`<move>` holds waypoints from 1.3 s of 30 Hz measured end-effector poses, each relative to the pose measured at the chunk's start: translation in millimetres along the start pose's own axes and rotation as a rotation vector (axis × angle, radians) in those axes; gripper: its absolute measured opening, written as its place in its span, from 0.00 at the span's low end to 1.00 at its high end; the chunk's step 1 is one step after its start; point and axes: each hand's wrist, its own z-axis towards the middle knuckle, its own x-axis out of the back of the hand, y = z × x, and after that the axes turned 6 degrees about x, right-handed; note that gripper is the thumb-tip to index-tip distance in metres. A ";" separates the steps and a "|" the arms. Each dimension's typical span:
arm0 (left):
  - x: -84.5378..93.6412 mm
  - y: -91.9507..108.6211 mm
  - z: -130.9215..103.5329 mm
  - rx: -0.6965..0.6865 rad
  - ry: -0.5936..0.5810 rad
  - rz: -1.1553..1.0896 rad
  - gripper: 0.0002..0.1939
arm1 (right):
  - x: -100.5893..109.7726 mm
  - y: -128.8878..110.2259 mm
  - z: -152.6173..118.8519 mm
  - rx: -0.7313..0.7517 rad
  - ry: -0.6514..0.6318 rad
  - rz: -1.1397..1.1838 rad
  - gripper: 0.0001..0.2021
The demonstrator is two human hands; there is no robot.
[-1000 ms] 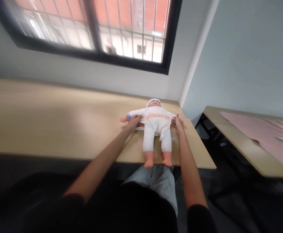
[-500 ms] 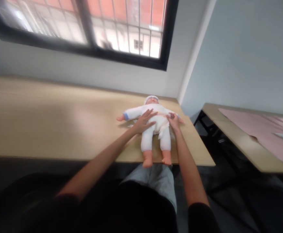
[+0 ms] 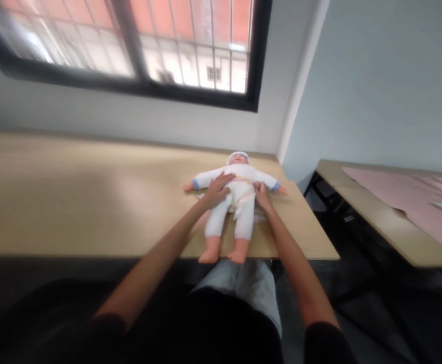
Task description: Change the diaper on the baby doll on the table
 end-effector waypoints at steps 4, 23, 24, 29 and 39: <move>12.3 26.9 3.1 -0.136 0.130 0.160 0.27 | 4.7 -13.6 0.7 -0.017 -0.114 -0.112 0.17; -22.4 40.7 15.1 -0.328 -0.043 0.401 0.18 | 54.8 -61.2 -8.7 -0.238 -0.982 -0.256 0.09; -22.5 40.4 15.0 -0.333 -0.040 0.399 0.18 | 54.9 -59.5 -7.9 -0.225 -0.975 -0.264 0.08; -21.6 38.3 14.1 -0.362 -0.021 0.358 0.19 | 57.7 -59.9 -9.0 -0.253 -1.008 -0.256 0.14; -23.0 36.9 15.4 -0.347 -0.028 0.326 0.17 | 59.3 -52.8 -12.0 -0.252 -0.878 -0.074 0.10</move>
